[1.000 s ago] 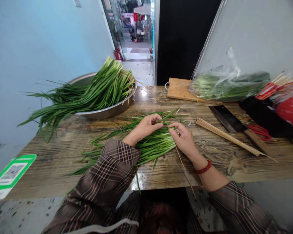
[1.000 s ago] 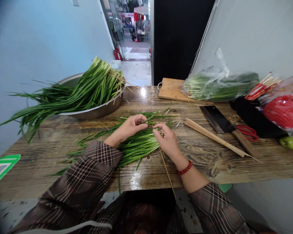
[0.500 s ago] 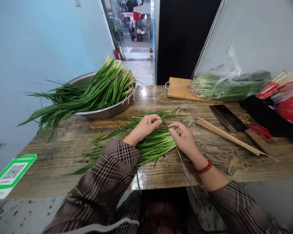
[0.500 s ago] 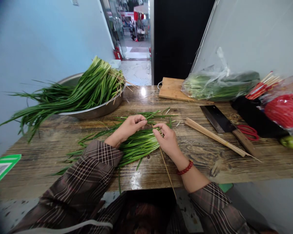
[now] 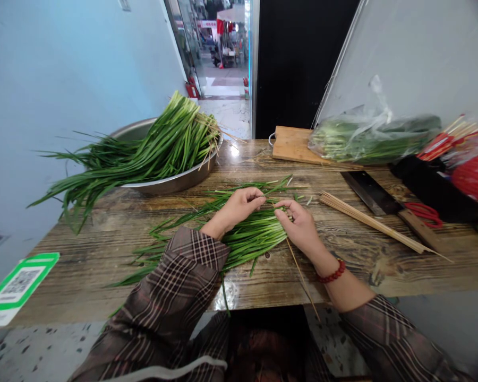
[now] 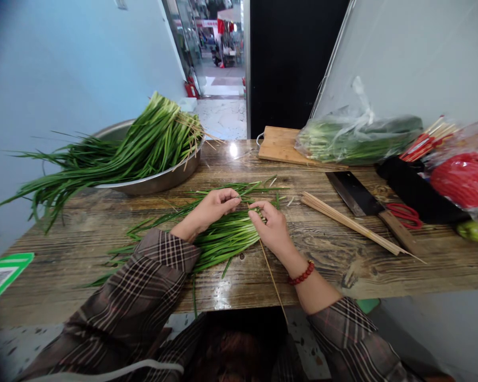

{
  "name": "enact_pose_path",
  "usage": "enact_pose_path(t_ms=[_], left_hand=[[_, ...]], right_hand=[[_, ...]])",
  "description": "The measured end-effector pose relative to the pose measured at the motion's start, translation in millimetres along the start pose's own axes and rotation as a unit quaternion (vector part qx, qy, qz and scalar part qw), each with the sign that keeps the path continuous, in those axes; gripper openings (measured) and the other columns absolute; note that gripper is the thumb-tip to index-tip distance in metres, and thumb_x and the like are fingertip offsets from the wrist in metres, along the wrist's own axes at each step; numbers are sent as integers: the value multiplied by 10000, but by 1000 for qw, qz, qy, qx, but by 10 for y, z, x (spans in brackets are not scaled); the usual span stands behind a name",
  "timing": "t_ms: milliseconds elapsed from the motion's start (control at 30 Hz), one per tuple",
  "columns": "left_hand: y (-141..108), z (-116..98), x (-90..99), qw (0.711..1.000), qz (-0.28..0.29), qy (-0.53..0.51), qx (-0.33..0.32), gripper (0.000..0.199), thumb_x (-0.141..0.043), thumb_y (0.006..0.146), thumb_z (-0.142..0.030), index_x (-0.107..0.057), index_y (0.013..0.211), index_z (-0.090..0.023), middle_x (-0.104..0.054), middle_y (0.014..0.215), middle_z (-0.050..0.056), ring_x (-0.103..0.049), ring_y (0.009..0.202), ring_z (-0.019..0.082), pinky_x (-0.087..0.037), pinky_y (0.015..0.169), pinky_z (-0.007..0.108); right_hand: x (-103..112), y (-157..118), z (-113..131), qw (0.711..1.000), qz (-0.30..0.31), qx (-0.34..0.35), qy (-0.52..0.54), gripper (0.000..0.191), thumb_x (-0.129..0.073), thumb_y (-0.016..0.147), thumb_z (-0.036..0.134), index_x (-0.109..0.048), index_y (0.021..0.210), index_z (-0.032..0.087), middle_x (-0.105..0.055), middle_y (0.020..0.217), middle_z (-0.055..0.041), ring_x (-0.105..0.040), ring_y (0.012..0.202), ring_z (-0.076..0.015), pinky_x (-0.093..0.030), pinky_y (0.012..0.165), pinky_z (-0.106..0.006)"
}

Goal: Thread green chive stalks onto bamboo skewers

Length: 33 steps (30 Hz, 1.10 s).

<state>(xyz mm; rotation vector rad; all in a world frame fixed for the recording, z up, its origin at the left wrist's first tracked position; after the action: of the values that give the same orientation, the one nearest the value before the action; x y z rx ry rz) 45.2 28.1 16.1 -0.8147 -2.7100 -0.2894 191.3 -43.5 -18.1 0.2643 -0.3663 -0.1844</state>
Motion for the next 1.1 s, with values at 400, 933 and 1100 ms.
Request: enact_pose_path(t_ms=[400, 933, 1100], left_hand=[[5, 30, -40, 999, 43, -16, -1, 236, -592, 799, -350, -590, 738, -123, -509, 625, -29, -434, 590, 80, -334, 576, 211], [-1, 50, -42, 999, 33, -19, -1, 236, -576, 814, -354, -612, 806, -121, -534, 646, -22, -450, 590, 86, -344, 570, 211], [7, 28, -23, 999, -3, 14, -37, 206, -602, 792, -320, -628, 786, -116, -572, 706, -8, -487, 665, 101, -379, 652, 228]], right_hand=[[-31, -11, -115, 996, -13, -47, 70, 471, -591, 840, 403, -496, 1263, 217, -581, 620, 40, -525, 531, -135, -447, 535, -269], [-17, -13, -70, 998, -13, -10, 57, 433, -587, 845, 381, -562, 1249, 228, -640, 701, 3, -560, 573, -147, -476, 551, -281], [-17, -13, -49, 998, -9, 5, 55, 312, -573, 851, 376, -611, 1127, 235, -663, 778, -16, -594, 636, -159, -486, 577, -285]])
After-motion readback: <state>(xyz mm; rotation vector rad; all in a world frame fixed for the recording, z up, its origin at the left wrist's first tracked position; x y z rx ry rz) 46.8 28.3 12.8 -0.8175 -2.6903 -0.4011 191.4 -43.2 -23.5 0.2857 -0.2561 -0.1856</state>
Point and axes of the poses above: each hand's wrist, its own y-axis towards the middle knuckle, its own x-axis out of the back of the hand, z = x × y, the point moved 5 cm from there along y, towards the middle knuckle
